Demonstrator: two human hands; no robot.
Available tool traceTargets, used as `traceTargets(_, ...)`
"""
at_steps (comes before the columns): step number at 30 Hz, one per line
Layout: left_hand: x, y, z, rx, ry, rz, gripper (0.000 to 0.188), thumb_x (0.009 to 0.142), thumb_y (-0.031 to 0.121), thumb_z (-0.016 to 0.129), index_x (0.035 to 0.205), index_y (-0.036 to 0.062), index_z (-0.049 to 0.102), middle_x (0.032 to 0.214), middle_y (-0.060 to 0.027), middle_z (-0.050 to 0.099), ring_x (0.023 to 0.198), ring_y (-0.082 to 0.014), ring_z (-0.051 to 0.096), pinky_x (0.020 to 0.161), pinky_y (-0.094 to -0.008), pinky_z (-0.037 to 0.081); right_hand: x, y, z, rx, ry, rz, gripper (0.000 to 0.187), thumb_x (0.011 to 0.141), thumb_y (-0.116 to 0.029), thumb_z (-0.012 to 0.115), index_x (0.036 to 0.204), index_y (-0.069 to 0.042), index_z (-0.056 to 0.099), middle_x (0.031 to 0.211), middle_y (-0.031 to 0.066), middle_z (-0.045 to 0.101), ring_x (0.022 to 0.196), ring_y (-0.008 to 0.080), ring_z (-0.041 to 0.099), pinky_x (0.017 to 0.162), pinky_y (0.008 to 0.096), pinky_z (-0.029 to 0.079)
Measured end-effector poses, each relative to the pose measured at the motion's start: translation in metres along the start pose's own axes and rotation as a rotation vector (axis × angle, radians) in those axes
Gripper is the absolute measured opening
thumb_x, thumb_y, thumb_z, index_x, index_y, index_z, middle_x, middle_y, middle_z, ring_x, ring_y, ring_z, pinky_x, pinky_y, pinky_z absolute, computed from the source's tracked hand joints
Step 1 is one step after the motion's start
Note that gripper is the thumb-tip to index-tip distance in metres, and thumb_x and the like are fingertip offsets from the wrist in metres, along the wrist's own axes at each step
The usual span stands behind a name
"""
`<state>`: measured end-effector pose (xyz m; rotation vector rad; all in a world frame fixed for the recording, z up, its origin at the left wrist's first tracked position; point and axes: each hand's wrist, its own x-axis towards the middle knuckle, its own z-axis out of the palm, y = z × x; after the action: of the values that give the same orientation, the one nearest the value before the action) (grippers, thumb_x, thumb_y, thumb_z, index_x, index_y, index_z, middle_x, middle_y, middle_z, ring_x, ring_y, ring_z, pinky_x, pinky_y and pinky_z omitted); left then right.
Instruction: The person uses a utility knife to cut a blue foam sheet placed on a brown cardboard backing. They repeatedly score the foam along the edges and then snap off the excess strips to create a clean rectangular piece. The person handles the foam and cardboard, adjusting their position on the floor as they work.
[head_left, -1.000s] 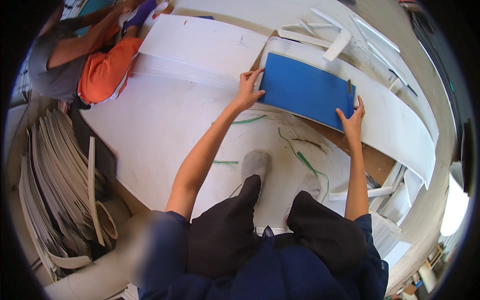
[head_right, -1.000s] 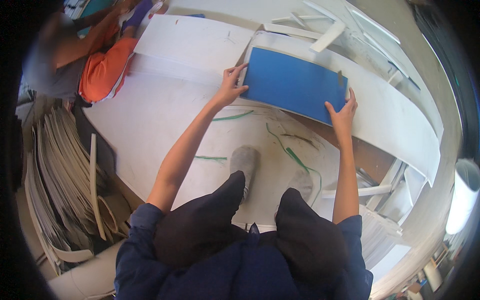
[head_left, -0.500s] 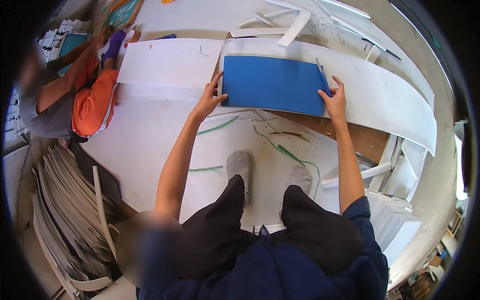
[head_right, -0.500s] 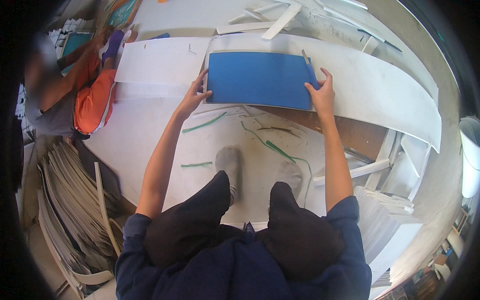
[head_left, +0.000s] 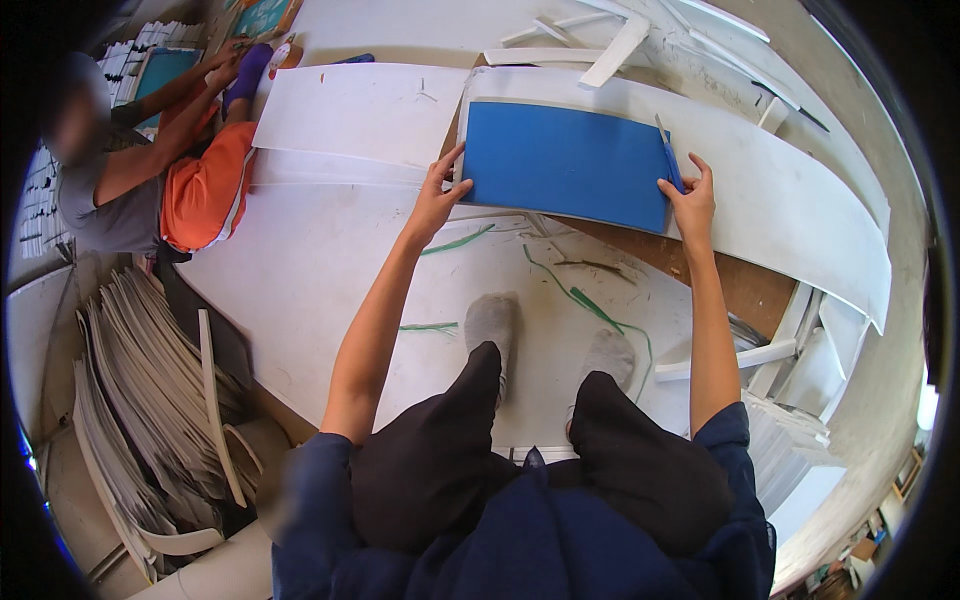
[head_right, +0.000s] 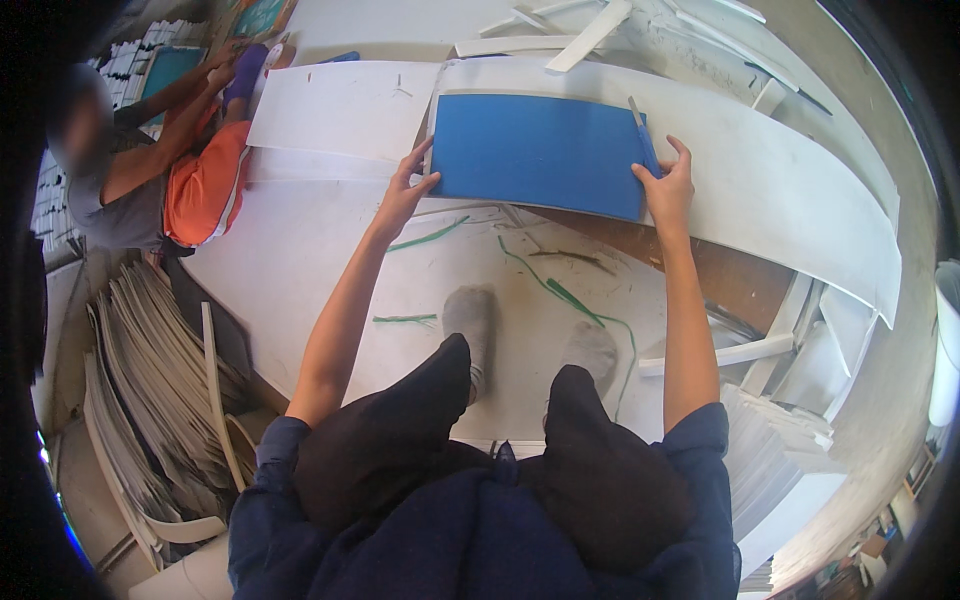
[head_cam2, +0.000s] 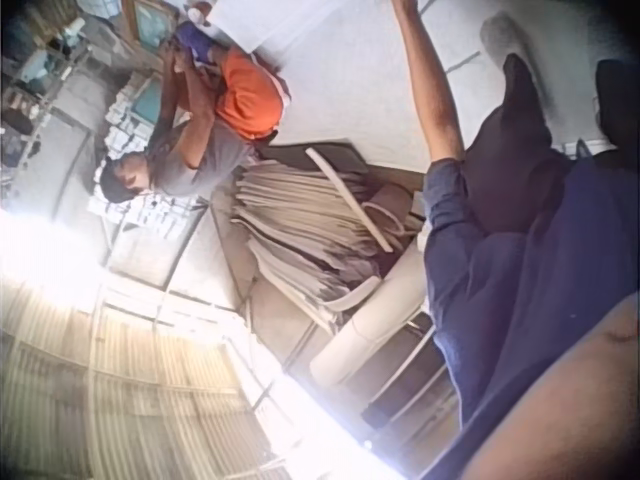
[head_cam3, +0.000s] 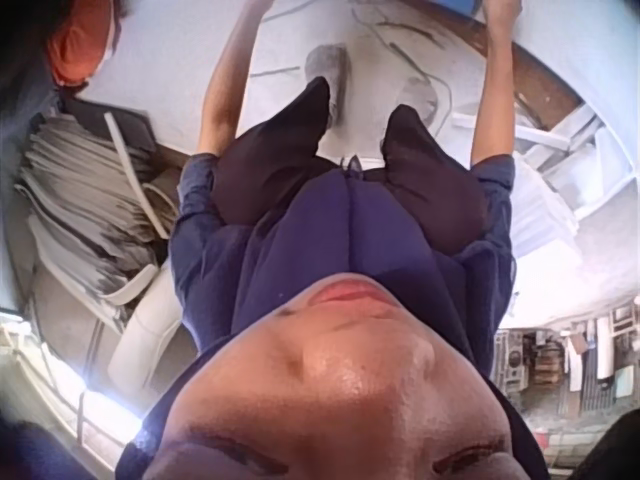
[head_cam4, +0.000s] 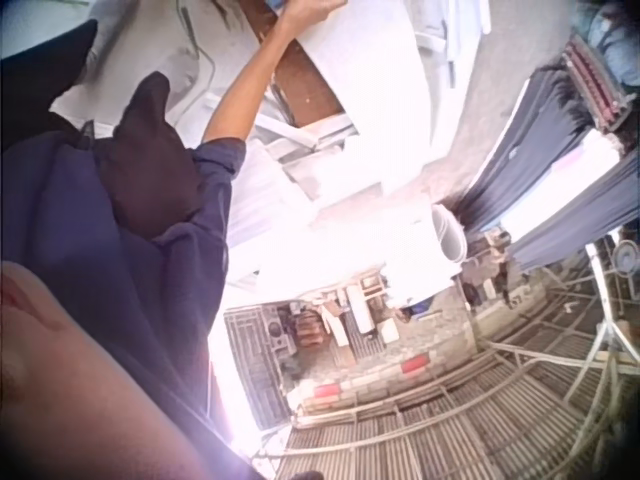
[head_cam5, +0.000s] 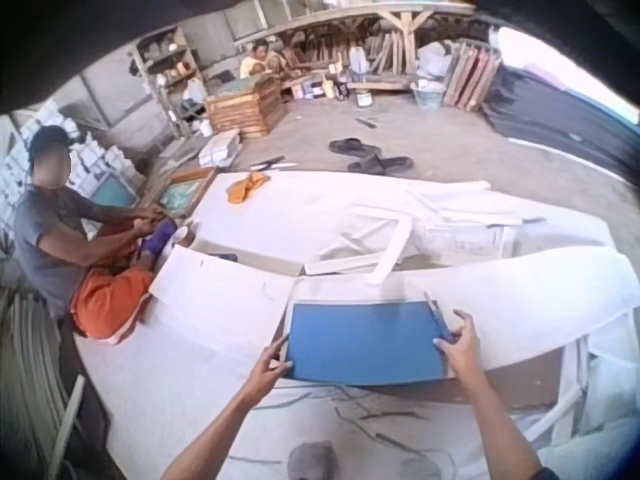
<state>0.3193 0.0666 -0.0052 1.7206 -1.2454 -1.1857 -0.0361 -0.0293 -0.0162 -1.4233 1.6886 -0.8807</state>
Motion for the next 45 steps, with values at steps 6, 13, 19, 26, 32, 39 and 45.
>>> traceTargets(6,-0.004,0.006,0.002,-0.076,0.004,-0.016,0.058,0.082,0.017,0.058,0.136,0.0196,0.035,0.137,-0.0077,0.035,0.121,-0.0271,0.031,0.102,-0.0383,0.027,0.003,0.005,0.000,-0.007,-0.001,-0.003,0.065,0.066,-0.011,0.073,0.123,-0.007,0.041,0.076,0.0096,0.060,0.072,0.0196,0.059,0.068,0.0307,0.046)
traceTargets(13,-0.007,0.002,0.000,-0.102,-0.010,0.011,0.057,0.083,0.017,0.057,0.136,0.0183,0.034,0.138,-0.0068,0.034,0.123,-0.0266,0.031,0.104,-0.0378,0.025,0.001,0.007,0.000,0.002,-0.003,-0.010,0.065,0.067,-0.011,0.073,0.124,-0.008,0.041,0.078,0.0100,0.060,0.072,0.0192,0.059,0.069,0.0315,0.046)
traceTargets(19,-0.007,0.005,0.002,-0.131,-0.009,0.017,0.056,0.083,0.018,0.057,0.135,0.0173,0.035,0.138,-0.0071,0.034,0.124,-0.0245,0.030,0.105,-0.0371,0.023,0.001,0.006,-0.001,-0.023,-0.001,-0.026,0.065,0.067,-0.012,0.072,0.124,-0.008,0.041,0.078,0.0102,0.060,0.074,0.0195,0.059,0.069,0.0312,0.046)
traceTargets(26,-0.009,0.002,0.003,-0.099,0.007,0.039,0.057,0.083,0.020,0.057,0.135,0.0171,0.036,0.137,-0.0075,0.035,0.121,-0.0258,0.031,0.104,-0.0369,0.024,-0.001,0.002,0.000,-0.014,0.009,0.012,0.066,0.066,-0.012,0.073,0.124,-0.009,0.041,0.078,0.0103,0.060,0.073,0.0203,0.059,0.069,0.0314,0.046)
traceTargets(32,-0.007,-0.006,0.011,0.250,0.130,0.075,0.059,0.083,0.020,0.056,0.136,0.0169,0.033,0.138,-0.0103,0.029,0.121,-0.0293,0.031,0.105,-0.0432,0.018,0.004,0.006,0.000,0.002,0.004,0.021,0.066,0.065,-0.011,0.073,0.123,-0.008,0.041,0.078,0.0110,0.061,0.074,0.0206,0.060,0.069,0.0318,0.047)
traceTargets(39,-0.006,0.031,0.071,1.048,0.033,0.591,0.081,0.080,0.041,0.056,0.136,-0.0027,0.019,0.144,-0.0169,0.016,0.135,-0.0263,0.010,0.108,-0.0488,0.005,0.003,-0.003,-0.004,-0.021,-0.022,0.024,0.065,0.066,-0.010,0.072,0.123,-0.006,0.041,0.079,0.0121,0.062,0.074,0.0223,0.061,0.068,0.0329,0.048)
traceTargets(45,0.026,0.056,0.116,0.970,-0.196,0.815,0.090,0.072,0.047,0.062,0.136,-0.0023,0.021,0.143,-0.0165,0.020,0.134,-0.0275,0.016,0.109,-0.0431,0.014,0.000,-0.004,-0.002,-0.005,-0.013,0.008,0.065,0.067,-0.011,0.072,0.123,-0.007,0.041,0.078,0.0126,0.061,0.074,0.0236,0.061,0.067,0.0332,0.048)
